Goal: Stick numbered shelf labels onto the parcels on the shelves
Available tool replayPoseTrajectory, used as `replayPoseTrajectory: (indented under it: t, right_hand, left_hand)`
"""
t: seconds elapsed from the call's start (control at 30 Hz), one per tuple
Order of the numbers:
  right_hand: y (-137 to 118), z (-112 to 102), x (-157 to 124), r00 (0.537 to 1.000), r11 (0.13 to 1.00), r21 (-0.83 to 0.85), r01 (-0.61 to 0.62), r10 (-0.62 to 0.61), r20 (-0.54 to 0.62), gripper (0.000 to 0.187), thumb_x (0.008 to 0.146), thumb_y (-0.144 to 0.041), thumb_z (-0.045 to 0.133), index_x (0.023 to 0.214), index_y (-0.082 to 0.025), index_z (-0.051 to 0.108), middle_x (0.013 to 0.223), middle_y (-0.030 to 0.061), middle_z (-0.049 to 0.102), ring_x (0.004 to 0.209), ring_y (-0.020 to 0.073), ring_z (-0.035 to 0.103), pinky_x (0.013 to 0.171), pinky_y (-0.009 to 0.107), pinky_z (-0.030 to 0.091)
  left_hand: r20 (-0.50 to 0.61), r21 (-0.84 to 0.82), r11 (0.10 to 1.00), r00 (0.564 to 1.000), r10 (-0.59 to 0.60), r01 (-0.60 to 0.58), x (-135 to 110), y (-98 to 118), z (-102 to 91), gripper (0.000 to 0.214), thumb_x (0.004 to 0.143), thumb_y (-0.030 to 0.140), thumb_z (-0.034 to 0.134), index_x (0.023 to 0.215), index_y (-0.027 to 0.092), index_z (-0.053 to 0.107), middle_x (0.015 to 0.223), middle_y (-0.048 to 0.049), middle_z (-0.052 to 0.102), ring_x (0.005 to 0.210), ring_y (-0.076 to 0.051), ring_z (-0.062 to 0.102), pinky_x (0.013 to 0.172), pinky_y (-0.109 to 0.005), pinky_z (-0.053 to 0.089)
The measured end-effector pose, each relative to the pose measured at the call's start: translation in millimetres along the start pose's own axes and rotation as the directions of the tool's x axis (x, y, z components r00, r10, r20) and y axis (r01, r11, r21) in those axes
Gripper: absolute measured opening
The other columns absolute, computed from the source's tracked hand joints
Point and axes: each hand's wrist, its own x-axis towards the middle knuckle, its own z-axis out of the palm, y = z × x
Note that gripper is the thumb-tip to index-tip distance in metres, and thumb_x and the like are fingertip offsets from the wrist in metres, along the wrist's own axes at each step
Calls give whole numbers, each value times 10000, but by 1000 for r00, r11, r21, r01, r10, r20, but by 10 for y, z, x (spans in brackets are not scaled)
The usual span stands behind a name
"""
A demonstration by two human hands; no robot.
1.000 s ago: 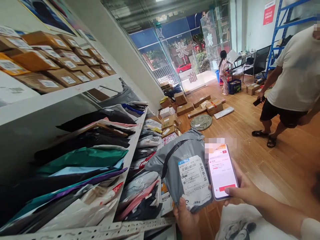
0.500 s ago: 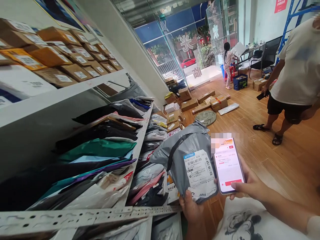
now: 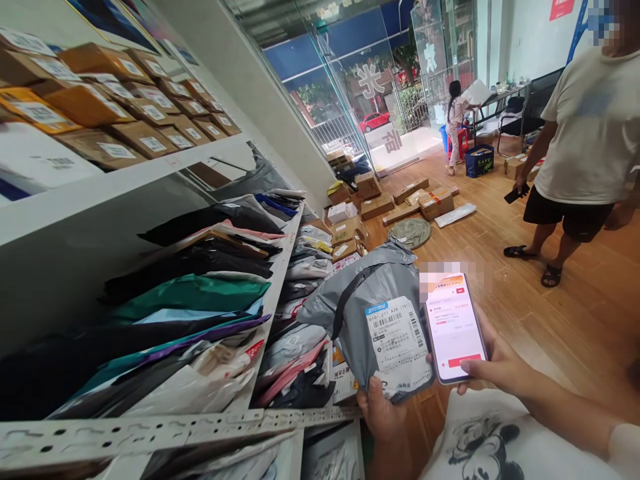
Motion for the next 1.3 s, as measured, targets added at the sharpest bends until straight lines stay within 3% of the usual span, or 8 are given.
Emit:
replayPoseTrajectory:
  t: [0.27,0.5,0.67,0.77,0.9,1.0,1.13,1.3]
  right_hand:
    - [-19,24,0,1000,1000,-4,9,-9,-19,1364,772,-357,822,1442,-394,-366,1396,155,563,1063,283,692,603,278,605]
    - [-9,-8,-3,1000,1000,-29,10,-10,10,1206,801,-383,790,1532,-381,-168,1395,155,558,1105,294,672,610,276,603]
    - [31,-26,5,999,1000,-4,24,-24,21,1280,783,-382,797,1496,-373,-266,1387,170,555,1072,289,682,582,274,588]
    - [37,-44,40,1000,1000,11,23,-23,13,1258,717,-440,827,1542,-347,-117,1405,166,541,1119,316,653,597,295,581]
    - [15,-62,107,988,999,13,53,-50,-148,1042,662,-453,827,1508,-254,253,1368,129,586,1197,296,604,913,404,533]
    - [-7,-73,144,979,998,41,41,-32,-203,840,666,-420,797,1390,-249,408,1303,98,639,1150,277,632,965,406,493]
    - [-10,-72,179,971,994,108,-12,37,-236,727,685,-431,766,1312,-258,442,1242,99,675,1021,310,696,905,468,523]
    - [38,-36,230,930,984,175,-29,91,-357,652,730,-515,721,1268,-271,444,1132,76,725,889,318,736,837,484,547]
  left_hand:
    - [-27,-35,999,1000,9,-10,-17,27,24,618,432,644,805,878,226,712,1063,-94,755,1121,-401,643,822,-489,594]
    - [-37,-12,999,998,49,-50,-8,0,19,587,475,653,787,874,229,704,1066,-81,754,1157,-390,625,896,-510,567]
    - [-35,-38,999,999,28,-30,-18,30,26,564,427,621,823,796,219,682,1037,-76,759,1152,-392,627,890,-502,570]
    - [-60,-25,1000,998,17,-19,-7,23,39,538,453,621,817,768,211,667,959,-73,765,1103,-381,652,868,-490,576]
    - [-71,-26,999,997,-40,38,37,-38,25,544,417,592,852,750,203,670,842,-62,761,983,-334,701,763,-394,600]
    - [-47,-9,999,998,-38,37,74,-106,-32,562,395,584,868,777,214,688,799,-42,760,865,-288,726,685,-337,601]
    - [-39,21,999,998,-42,43,108,-189,-132,574,448,576,854,873,215,720,874,-54,774,866,-273,726,697,-326,600]
    - [-63,35,999,998,-31,33,103,-199,-168,565,462,583,841,887,229,723,926,-44,778,896,-275,724,731,-335,603]
